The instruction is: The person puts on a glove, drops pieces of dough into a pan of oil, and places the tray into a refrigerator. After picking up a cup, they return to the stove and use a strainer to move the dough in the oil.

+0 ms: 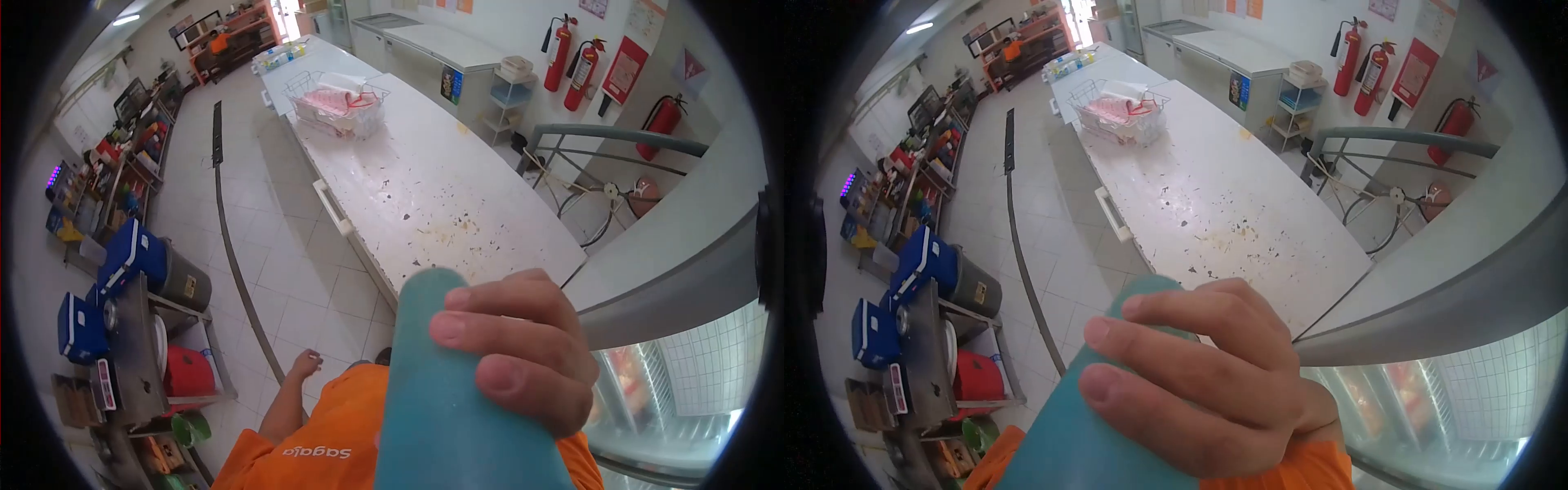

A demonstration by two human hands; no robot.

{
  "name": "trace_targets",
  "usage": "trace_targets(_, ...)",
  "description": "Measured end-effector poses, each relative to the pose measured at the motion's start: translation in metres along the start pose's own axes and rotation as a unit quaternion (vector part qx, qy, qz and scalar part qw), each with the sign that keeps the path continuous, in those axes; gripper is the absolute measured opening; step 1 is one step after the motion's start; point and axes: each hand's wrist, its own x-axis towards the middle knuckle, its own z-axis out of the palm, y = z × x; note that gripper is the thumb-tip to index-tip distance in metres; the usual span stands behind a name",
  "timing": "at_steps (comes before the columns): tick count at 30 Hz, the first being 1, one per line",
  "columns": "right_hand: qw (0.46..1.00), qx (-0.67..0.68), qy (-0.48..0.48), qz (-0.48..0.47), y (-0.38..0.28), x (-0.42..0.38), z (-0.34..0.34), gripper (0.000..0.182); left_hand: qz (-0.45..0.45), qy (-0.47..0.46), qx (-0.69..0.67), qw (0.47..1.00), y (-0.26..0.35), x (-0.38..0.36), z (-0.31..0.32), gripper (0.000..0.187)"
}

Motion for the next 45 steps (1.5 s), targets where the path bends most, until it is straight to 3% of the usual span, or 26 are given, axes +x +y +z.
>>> trace_targets(2, 1.0, -0.012, -0.027, 0.003, -0.01, 0.001, -0.008, 0.05, 0.023, 0.056, -0.073, 0.996, 0.006, -0.004, 0.002, 0.039)
trace_targets(7, 0.996, -0.025, -0.079, 0.016, -0.029, 0.011, -0.035, 0.079, 0.027, 0.085, -0.142, 0.986, -0.03, -0.037, 0.03, 0.037)
trace_targets(10, 0.994, -0.031, -0.103, 0.033, -0.034, 0.011, -0.048, 0.097, -0.027, 0.096, -0.027, 0.995, -0.06, -0.09, 0.058, 0.034)
trace_targets(12, 0.994, -0.019, -0.103, 0.041, -0.026, 0.008, -0.055, 0.097, -0.036, 0.114, 0.098, 0.988, -0.108, -0.113, 0.091, 0.036)
trace_targets(15, 0.991, 0.055, -0.123, 0.012, 0.001, -0.006, -0.06, 0.094, -0.067, 0.094, 0.221, 0.968, -0.164, -0.163, 0.139, 0.041)
trace_targets(18, 0.992, 0.075, -0.106, 0.007, 0.022, -0.019, -0.056, 0.092, -0.134, 0.029, 0.158, 0.978, -0.182, -0.224, 0.172, 0.043)
trace_targets(19, 0.993, 0.063, -0.096, 0.009, 0.031, -0.022, -0.057, 0.053, -0.154, 0.016, 0.121, 0.981, -0.181, -0.239, 0.179, 0.044)
trace_targets(20, 0.991, 0.06, -0.094, 0.076, 0.034, -0.031, -0.054, 0.038, -0.173, 0.007, 0.074, 0.982, -0.18, -0.252, 0.186, 0.044)
trace_targets(21, 0.984, 0.058, -0.091, 0.143, 0.036, -0.041, -0.052, 0.023, -0.196, 0.005, 0.016, 0.981, -0.176, -0.263, 0.192, 0.045)
trace_targets(22, 0.973, 0.06, -0.095, 0.204, 0.039, -0.059, -0.048, 0.031, -0.22, 0.008, -0.062, 0.974, -0.173, -0.274, 0.196, 0.046)
trace_targets(25, 0.923, 0.068, -0.093, 0.367, 0.064, -0.123, -0.042, 0.057, -0.268, 0.017, -0.382, 0.884, -0.156, -0.31, 0.207, 0.048)
trace_targets(26, 0.87, 0.068, -0.098, 0.478, 0.073, -0.159, -0.041, 0.067, -0.271, 0.017, -0.483, 0.832, -0.142, -0.325, 0.206, 0.049)
trace_targets(28, 0.882, -0.007, -0.091, 0.463, 0.104, -0.215, -0.025, 0.063, -0.257, 0.018, -0.628, 0.734, -0.133, -0.347, 0.209, 0.05)
trace_targets(31, 0.877, -0.123, -0.075, 0.459, 0.147, -0.306, -0.013, 0.065, -0.253, 0.031, -0.739, 0.624, -0.129, -0.38, 0.196, 0.052)
trace_targets(34, 0.857, -0.229, -0.068, 0.457, 0.186, -0.363, -0.017, 0.071, -0.353, 0.089, -0.76, 0.539, -0.127, -0.398, 0.181, 0.056)
trace_targets(35, 0.857, -0.24, -0.071, 0.451, 0.195, -0.378, -0.022, 0.071, -0.438, 0.117, -0.744, 0.49, -0.133, -0.407, 0.177, 0.059)
trace_targets(36, 0.856, -0.253, -0.074, 0.445, 0.203, -0.39, -0.026, 0.071, -0.434, 0.122, -0.755, 0.477, -0.145, -0.418, 0.182, 0.059)
trace_targets(38, 0.823, -0.296, -0.051, 0.482, 0.211, -0.399, -0.027, 0.079, -0.314, 0.239, -0.665, 0.634, -0.178, -0.439, 0.193, 0.061)
trace_targets(39, 0.823, -0.295, -0.052, 0.482, 0.214, -0.403, -0.028, 0.081, -0.312, 0.245, -0.675, 0.622, -0.191, -0.448, 0.201, 0.061)
trace_targets(41, 0.811, -0.297, -0.055, 0.501, 0.22, -0.409, -0.029, 0.084, -0.286, 0.306, -0.604, 0.678, -0.226, -0.462, 0.221, 0.058)
trace_targets(43, 0.798, -0.314, -0.056, 0.511, 0.22, -0.414, -0.024, 0.087, -0.277, 0.298, -0.608, 0.682, -0.269, -0.472, 0.256, 0.056)
trace_targets(45, 0.821, -0.407, 0.01, 0.401, 0.206, -0.442, -0.014, 0.093, -0.268, 0.293, -0.615, 0.682, -0.307, -0.492, 0.293, 0.055)
